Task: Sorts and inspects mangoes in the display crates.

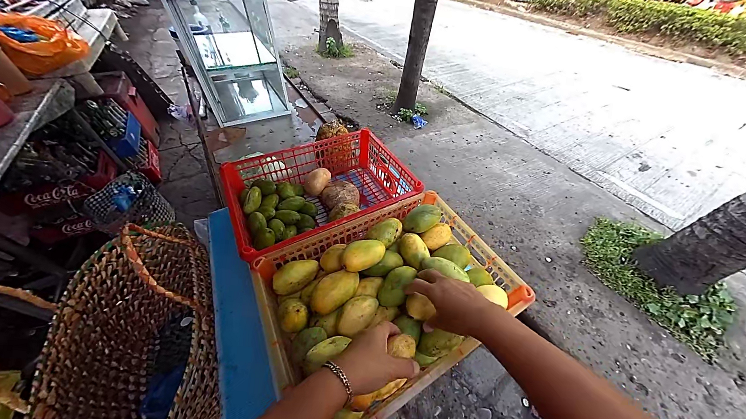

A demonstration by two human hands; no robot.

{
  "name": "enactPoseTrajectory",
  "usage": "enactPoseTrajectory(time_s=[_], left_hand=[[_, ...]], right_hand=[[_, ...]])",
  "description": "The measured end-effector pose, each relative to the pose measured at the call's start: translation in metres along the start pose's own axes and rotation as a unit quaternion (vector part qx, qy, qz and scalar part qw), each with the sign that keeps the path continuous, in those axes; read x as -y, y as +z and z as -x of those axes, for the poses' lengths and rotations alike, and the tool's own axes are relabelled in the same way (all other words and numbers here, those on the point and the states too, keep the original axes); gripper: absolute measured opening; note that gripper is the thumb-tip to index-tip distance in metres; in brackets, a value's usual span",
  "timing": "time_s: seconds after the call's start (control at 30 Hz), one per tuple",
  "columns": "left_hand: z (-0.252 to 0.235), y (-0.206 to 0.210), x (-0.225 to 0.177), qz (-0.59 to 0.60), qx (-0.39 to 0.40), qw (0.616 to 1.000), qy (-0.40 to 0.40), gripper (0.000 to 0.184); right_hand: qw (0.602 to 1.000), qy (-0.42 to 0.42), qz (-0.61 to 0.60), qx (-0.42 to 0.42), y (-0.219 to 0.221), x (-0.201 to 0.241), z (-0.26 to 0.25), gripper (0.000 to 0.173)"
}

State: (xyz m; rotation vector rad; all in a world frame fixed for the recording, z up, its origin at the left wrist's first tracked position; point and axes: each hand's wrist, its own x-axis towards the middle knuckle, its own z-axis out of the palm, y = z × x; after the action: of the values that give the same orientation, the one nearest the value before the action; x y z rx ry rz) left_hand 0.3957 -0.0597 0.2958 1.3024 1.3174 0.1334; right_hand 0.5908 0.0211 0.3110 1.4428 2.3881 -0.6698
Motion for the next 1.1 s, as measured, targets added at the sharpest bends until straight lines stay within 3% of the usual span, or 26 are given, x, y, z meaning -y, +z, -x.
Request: enactPoseTrajectory(time_s=[0.1, 0.2, 0.27, 0.3, 0.37, 0.43, 0.53, 0.6, 0.73, 0.93, 1.1], left_hand=[[0.002, -0.002, -0.008, 0.014, -0.024, 1.0, 0.008, 0.074], [0.007, -0.006, -0.02, 0.16, -0.03, 0.984, 0.072, 0.067], [0.004, -0.012, -0.026, 0.239, -0.047, 0.965, 0.093, 0.053], [-0.002, -0.015, -0.026, 0.221, -0.074, 0.969, 0.084, 0.047], [-0.016, -0.018, -0.022, 0.025, -0.103, 0.993, 0.047, 0.046], [-0.027, -0.007, -0.022, -0.195, -0.079, 0.978, 0.003, 0.055], [-0.043, 0.025, -0.022, -0.337, -0.081, 0.937, -0.039, 0.076], [-0.049, 0.039, -0.022, -0.379, -0.098, 0.918, -0.059, 0.086], [-0.054, 0.049, -0.013, -0.423, -0.124, 0.896, -0.054, 0.085], [-0.051, 0.04, -0.023, -0.421, -0.094, 0.901, -0.046, 0.084], [-0.048, 0.025, -0.032, -0.409, -0.019, 0.91, -0.065, 0.092]], right_hand=[[0.982, -0.078, -0.157, -0.065, 0.006, -0.008, 0.025, 0.074], [0.957, -0.152, -0.237, -0.077, 0.022, 0.003, 0.043, 0.09], [0.943, -0.158, -0.267, -0.122, 0.036, 0.0, 0.045, 0.075], [0.929, -0.149, -0.299, -0.158, 0.043, -0.004, 0.045, 0.066], [0.885, -0.125, -0.383, -0.234, 0.053, -0.015, 0.049, 0.059], [0.828, -0.097, -0.464, -0.299, 0.057, -0.021, 0.059, 0.061], [0.755, -0.073, -0.541, -0.364, 0.063, -0.025, 0.077, 0.063], [0.726, -0.07, -0.562, -0.389, 0.069, -0.026, 0.087, 0.065], [0.722, -0.068, -0.566, -0.392, 0.082, -0.023, 0.097, 0.065], [0.724, -0.096, -0.57, -0.376, 0.083, -0.018, 0.101, 0.063], [0.711, -0.107, -0.582, -0.379, 0.076, -0.016, 0.102, 0.065]])
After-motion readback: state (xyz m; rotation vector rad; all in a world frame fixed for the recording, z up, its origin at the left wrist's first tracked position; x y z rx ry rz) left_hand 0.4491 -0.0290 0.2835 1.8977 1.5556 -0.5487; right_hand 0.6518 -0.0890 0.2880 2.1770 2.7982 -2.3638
